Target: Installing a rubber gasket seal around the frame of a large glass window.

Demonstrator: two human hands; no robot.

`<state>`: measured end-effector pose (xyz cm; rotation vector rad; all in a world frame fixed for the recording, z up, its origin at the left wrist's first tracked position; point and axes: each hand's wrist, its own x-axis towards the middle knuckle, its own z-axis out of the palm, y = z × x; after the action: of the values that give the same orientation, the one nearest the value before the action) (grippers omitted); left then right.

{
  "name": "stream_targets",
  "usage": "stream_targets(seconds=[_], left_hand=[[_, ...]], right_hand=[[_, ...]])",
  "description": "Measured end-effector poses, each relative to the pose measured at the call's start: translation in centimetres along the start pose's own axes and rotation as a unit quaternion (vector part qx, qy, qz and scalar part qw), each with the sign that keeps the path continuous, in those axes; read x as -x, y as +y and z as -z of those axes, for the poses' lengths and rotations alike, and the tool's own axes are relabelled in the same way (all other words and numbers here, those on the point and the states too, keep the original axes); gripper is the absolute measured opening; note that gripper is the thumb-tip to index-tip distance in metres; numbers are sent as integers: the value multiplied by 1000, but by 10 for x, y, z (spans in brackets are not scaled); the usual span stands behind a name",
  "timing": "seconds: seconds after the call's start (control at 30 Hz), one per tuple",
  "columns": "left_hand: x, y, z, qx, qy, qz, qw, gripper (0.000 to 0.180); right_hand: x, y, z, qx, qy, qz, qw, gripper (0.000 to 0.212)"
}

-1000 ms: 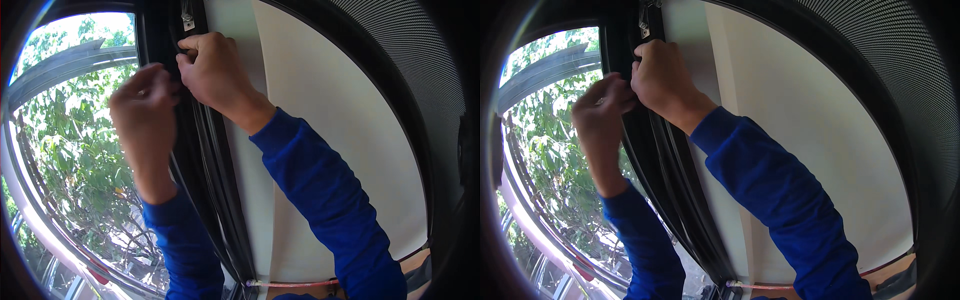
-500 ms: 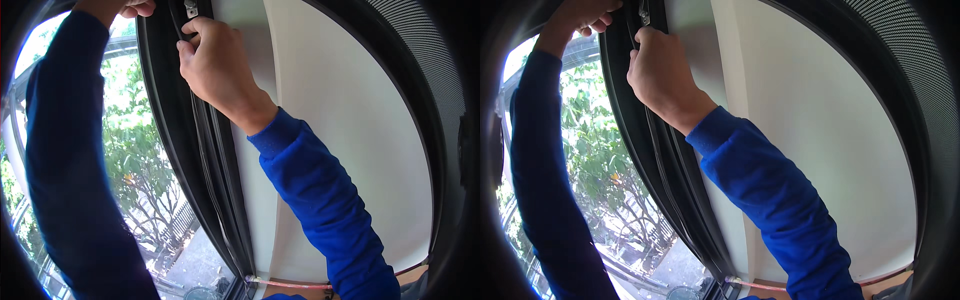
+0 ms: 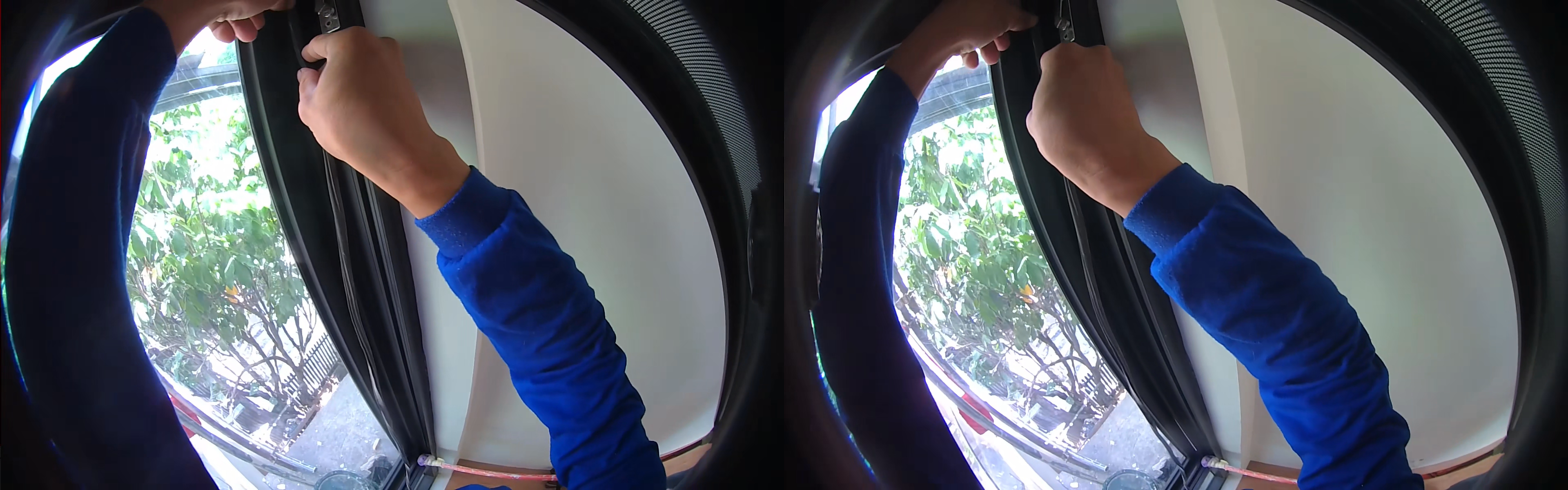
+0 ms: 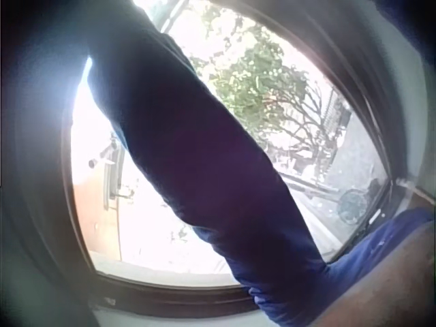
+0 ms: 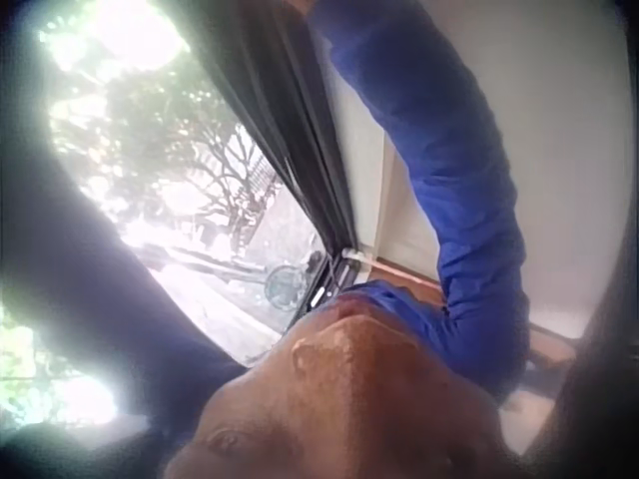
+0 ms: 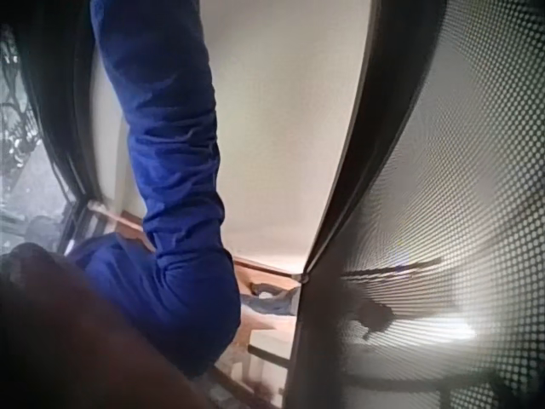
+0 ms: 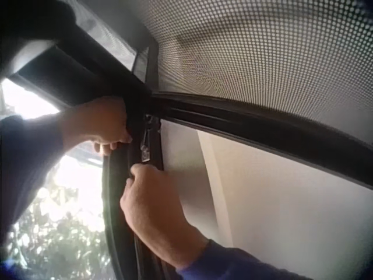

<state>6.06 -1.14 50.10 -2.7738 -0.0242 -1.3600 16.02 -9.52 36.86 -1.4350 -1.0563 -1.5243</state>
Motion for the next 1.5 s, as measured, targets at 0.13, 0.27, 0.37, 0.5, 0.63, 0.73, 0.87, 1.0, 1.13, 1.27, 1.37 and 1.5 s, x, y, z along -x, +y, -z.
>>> stream_targets(seconds=[0.13, 0.27, 0.37, 0.5, 0.63, 0.73, 0.87, 1.0, 1.13, 1.27, 1.37, 1.5], left_hand=[[-13, -13, -2, -1, 40, 62, 997, 26], [-11, -27, -4, 34, 39, 47, 998, 28], [-16, -27, -11, 41, 46, 98, 993, 28], [-3, -45, 4, 184, 32, -31, 982, 25], [4, -20, 17, 115, -17, -65, 991, 35], [4, 3, 13, -3, 1, -14, 1000, 40], [-9, -8, 9, -29, -16, -9, 999, 36], [-41, -33, -3, 21, 0, -76, 997, 46], [-45, -33, -5, 13, -17, -64, 998, 46], [-39, -34, -12, -1, 1, -90, 996, 44], [-29, -28, -18, -47, 23, -94, 994, 43], [-25, -30, -21, -42, 67, -104, 991, 42]], right_hand=[[-4, -9, -14, -7, 3, -5, 1000, 11], [-4, -10, -32, -45, 48, 26, 997, 13], [2, -5, -35, -52, 64, 25, 996, 13], [5, -6, -30, -51, 90, 22, 994, 12], [4, 7, -5, -87, 126, 61, 986, 18], [5, 12, 1, -98, 124, 27, 987, 22], [11, 14, -5, -93, 176, 52, 979, 18], [10, 19, -7, -92, 190, 61, 976, 17], [9, 22, -4, -72, 154, 47, 984, 17], [10, 23, -4, -108, 154, 41, 981, 17], [11, 23, -6, -100, 156, 39, 982, 19], [12, 20, -1, -101, 118, 0, 988, 21]])
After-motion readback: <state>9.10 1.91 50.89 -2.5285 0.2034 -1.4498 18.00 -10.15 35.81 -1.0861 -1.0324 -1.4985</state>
